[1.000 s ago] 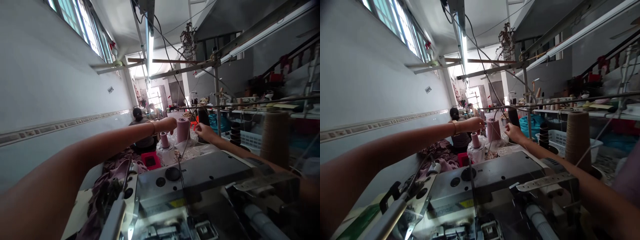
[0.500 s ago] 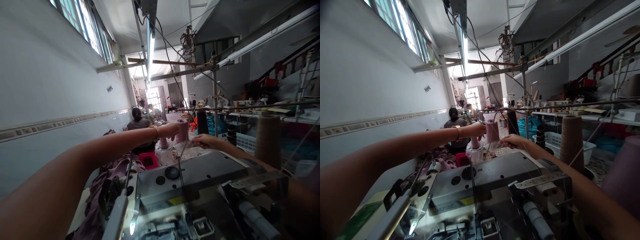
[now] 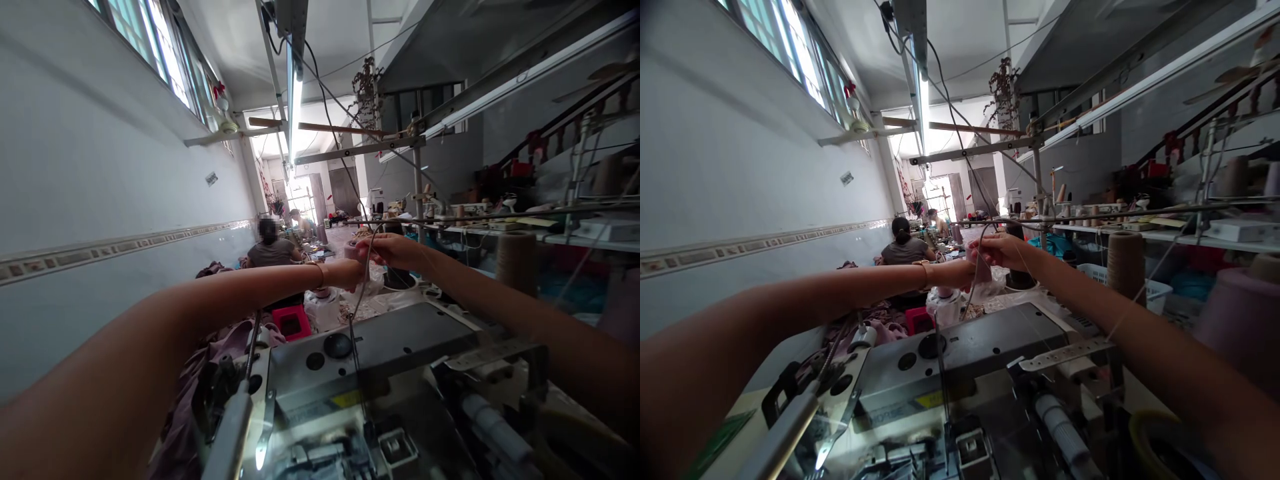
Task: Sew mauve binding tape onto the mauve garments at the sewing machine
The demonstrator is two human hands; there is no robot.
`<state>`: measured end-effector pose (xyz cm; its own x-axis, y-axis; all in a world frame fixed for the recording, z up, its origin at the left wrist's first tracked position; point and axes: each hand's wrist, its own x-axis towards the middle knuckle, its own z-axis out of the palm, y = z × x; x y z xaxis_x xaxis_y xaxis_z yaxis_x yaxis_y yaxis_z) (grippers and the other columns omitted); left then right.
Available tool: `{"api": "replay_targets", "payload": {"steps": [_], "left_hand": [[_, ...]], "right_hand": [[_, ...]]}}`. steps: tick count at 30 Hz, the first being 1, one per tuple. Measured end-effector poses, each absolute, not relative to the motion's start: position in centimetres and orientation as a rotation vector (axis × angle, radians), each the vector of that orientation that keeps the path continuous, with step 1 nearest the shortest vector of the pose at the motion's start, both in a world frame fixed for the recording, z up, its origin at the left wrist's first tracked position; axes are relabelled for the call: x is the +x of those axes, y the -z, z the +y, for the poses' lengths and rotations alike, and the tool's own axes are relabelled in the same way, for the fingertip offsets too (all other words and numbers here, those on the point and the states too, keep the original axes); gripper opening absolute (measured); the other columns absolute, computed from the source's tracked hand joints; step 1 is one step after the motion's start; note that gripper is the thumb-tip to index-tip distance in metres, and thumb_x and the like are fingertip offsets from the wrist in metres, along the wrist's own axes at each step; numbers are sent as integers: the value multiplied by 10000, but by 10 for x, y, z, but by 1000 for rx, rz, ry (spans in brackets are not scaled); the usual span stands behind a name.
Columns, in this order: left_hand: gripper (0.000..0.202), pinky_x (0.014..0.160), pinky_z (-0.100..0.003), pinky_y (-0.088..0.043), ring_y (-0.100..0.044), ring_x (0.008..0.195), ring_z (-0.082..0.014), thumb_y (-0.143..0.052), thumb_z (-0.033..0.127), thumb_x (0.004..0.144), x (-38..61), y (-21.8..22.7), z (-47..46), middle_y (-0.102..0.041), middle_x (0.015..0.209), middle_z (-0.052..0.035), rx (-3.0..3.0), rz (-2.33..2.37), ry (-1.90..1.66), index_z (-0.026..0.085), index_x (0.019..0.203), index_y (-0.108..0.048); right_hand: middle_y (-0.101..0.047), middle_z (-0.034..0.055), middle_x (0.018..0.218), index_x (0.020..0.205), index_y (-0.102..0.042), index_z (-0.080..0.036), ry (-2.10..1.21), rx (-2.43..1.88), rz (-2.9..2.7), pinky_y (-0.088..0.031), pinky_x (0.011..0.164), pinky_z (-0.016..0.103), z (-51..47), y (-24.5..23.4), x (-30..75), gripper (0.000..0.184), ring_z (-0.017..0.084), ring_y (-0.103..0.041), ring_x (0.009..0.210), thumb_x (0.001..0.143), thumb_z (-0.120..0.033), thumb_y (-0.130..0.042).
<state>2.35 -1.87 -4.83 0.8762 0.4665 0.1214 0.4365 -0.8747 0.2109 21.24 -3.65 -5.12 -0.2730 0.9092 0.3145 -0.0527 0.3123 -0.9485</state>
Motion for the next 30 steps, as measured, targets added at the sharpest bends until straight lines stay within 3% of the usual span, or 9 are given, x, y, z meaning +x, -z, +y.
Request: {"api": "replay_targets", "payload": {"steps": [4,9,11,14,18,21,23,27,30], "left_hand": [[60,789,-257,-528,-624,822,-129,-660,133,829,5,27,-24,-679,892,-31,2792,677,-199,120,882,-686],[365,657,-210,-484,-567,747,-94,-406,126,903,-8,-11,-29,-646,996,-92,2663,779,-654,82,1214,-593],[455,625,-202,-459,-537,708,-84,-420,111,875,-3,-16,-32,-631,989,-73,2635,742,-741,115,1316,-535],[577,637,-185,-438,-513,666,-63,-496,37,789,11,-11,-39,-623,862,-2,2630,603,-546,180,1347,-532],[395,668,-197,-448,-532,651,-66,-523,37,774,24,-3,-40,-632,754,5,2663,589,-445,106,1137,-663],[175,659,-227,-441,-529,622,-89,-594,129,774,22,-4,-31,-620,662,-1,2691,642,-530,87,879,-728],[142,630,-246,-413,-491,574,-98,-631,191,761,17,-7,-24,-567,564,12,2712,704,-600,93,763,-734],[145,631,-261,-376,-466,585,-108,-641,207,737,12,-8,-15,-547,549,12,2740,795,-737,101,705,-735],[146,621,-246,-365,-457,603,-102,-617,188,753,15,-6,-16,-549,580,12,2754,805,-752,103,712,-729]], "right_hand": [[-553,-20,607,856,-699,-159,-1077,-811,-1538,-367,410,176,-50,53,226,256,67,-464,478,761,-390,-755],[-497,-26,513,790,-720,-156,-927,-938,-1607,-366,389,215,-61,61,239,273,89,-450,435,748,-422,-769],[-484,-29,484,788,-721,-166,-851,-1006,-1689,-347,372,225,-63,58,235,281,94,-439,409,756,-443,-754],[-490,-29,489,763,-698,-168,-773,-1048,-1809,-358,377,226,-65,51,226,324,94,-451,404,761,-491,-734],[-485,-39,498,684,-638,-170,-793,-1030,-1846,-403,403,229,-66,45,220,383,91,-459,415,729,-533,-749],[-494,-38,499,749,-666,-161,-798,-1072,-1802,-379,389,219,-71,45,224,373,86,-451,414,728,-522,-759],[-483,-37,483,769,-683,-151,-794,-1111,-1754,-350,377,212,-76,46,227,367,82,-433,410,725,-505,-770],[-408,-56,480,829,-697,-134,-1024,-1136,-1740,-300,366,210,-86,49,226,332,77,-395,409,720,-431,-795],[-383,-69,525,999,-677,-150,-1283,-944,-1700,-274,369,197,-87,50,219,310,74,-366,422,765,-339,-755]]}}
